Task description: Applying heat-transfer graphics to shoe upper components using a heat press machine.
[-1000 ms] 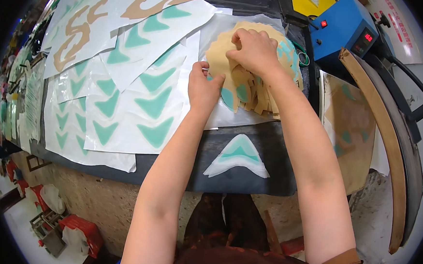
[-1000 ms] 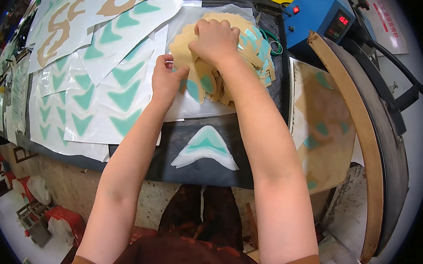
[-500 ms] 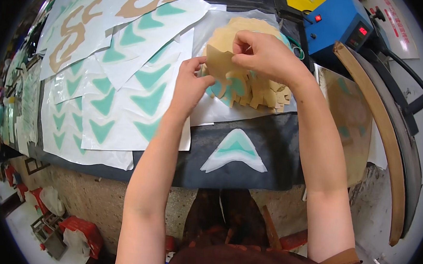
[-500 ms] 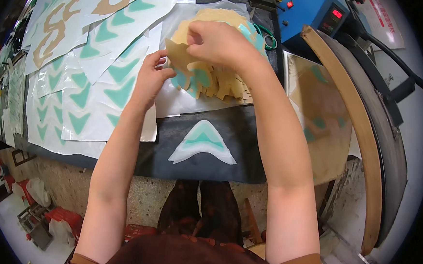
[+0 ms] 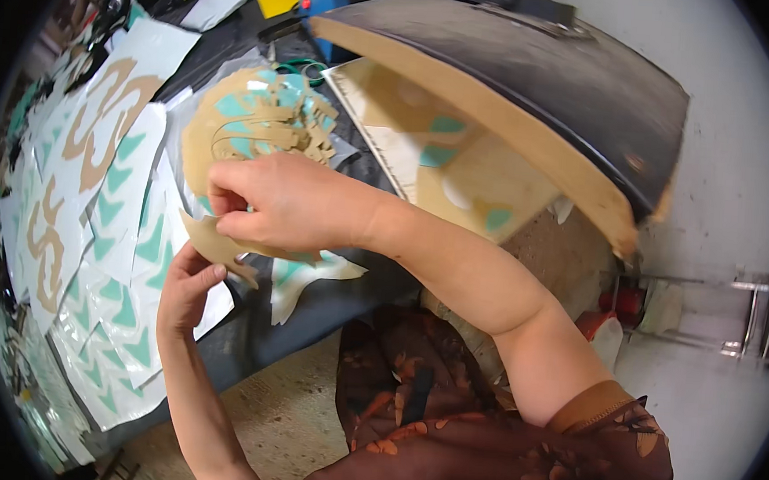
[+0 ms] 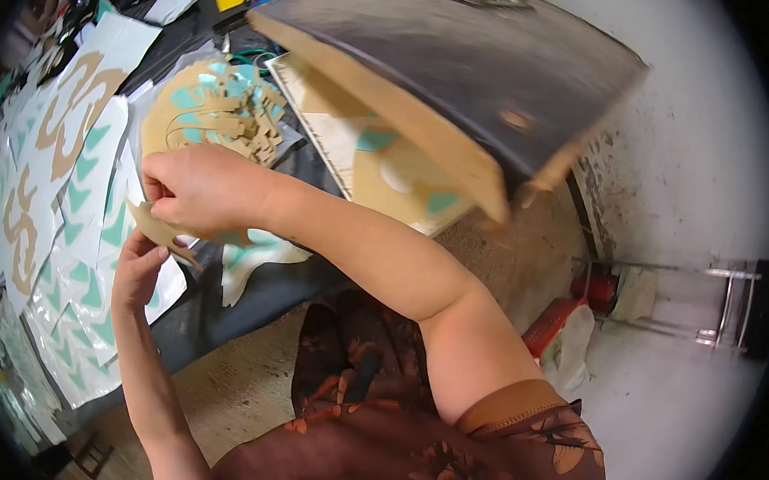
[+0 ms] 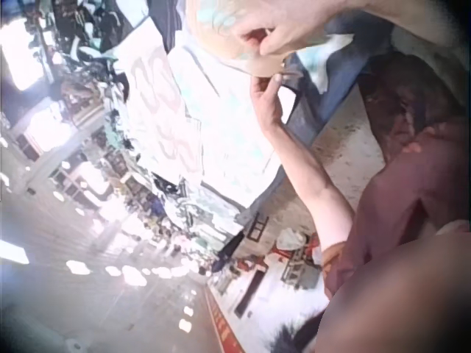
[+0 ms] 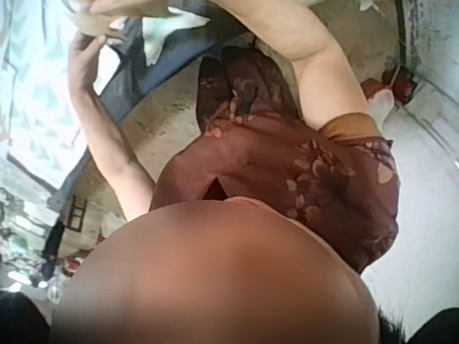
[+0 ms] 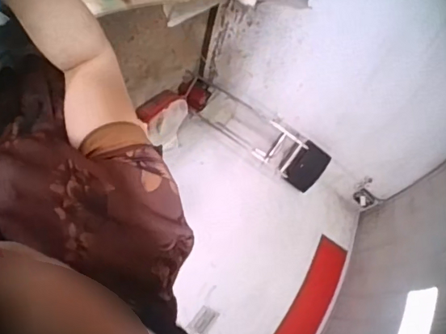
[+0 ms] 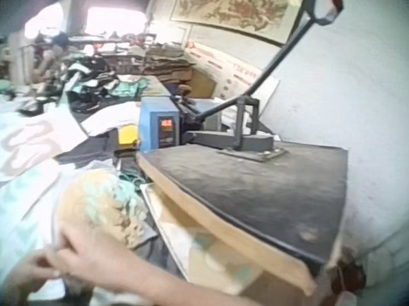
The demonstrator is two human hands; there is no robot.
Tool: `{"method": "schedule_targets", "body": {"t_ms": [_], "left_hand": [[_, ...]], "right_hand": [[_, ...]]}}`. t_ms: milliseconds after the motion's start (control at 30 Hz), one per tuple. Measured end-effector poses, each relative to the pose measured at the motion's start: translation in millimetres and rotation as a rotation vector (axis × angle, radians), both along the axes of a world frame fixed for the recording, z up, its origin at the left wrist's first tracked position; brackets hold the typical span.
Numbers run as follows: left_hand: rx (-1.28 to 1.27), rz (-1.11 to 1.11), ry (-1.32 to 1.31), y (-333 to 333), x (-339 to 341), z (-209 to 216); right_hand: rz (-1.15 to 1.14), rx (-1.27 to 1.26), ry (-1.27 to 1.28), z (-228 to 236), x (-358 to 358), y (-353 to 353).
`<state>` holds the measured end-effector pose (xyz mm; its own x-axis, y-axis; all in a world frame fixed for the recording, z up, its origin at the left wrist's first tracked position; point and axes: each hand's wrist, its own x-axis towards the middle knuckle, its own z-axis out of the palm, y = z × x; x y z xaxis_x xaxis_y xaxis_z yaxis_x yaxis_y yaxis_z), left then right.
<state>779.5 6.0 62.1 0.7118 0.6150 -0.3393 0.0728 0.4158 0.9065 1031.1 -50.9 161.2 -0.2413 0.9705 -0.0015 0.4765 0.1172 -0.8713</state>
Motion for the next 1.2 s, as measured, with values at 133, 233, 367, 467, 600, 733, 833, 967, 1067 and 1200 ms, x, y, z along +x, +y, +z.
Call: {"method": "schedule_targets", "body": {"t_ms": [133, 233, 367, 467, 600, 733, 833, 967, 1067, 1200], "left_hand": [[-0.134, -0.087, -0.099, -23.8, 27.3, 10.3], [-0.125, -0.154, -0.094, -47.2, 82.3, 31.5], [-0.002, -0.209, 0.018, -51.3, 142.9, 34.0], [-0.049, -0.264, 0.067, -34.0, 190.3, 16.9], [0.163, -0.350, 0.125, -42.9, 284.6, 17.7], [0.407, -0.361, 0.344, -53.6, 363.9, 14.8], [0.309, -0.487, 0.192, -81.0, 427.0, 26.3], [0.545, -0.432, 0.328, -83.9, 462.4, 10.9], [0.711, -0.361, 0.456, -95.5, 479.2, 5.4], [0.853, -0.330, 0.529, -95.2, 484.9, -0.5]], "right_hand": [[-0.111, -0.078, 0.294, -6.8, 44.4, -52.2], [-0.269, -0.030, 0.460, -31.2, 82.0, -96.0], [-0.413, 0.076, 0.460, -36.2, 140.3, -143.1], [-0.462, -0.074, 0.750, -47.6, 183.5, -156.9], [-0.600, -0.098, 0.724, -56.1, 248.4, -183.3], [-0.739, -0.242, 0.570, -66.5, 306.6, -206.9], [-0.848, -0.262, 0.550, -85.9, 343.9, -222.7], [-0.904, -0.202, 0.341, -102.1, 367.7, -224.8], [-0.969, -0.223, 0.006, -100.9, 378.3, -225.5], [-0.979, -0.170, -0.223, -102.8, 386.1, -223.0]]}}
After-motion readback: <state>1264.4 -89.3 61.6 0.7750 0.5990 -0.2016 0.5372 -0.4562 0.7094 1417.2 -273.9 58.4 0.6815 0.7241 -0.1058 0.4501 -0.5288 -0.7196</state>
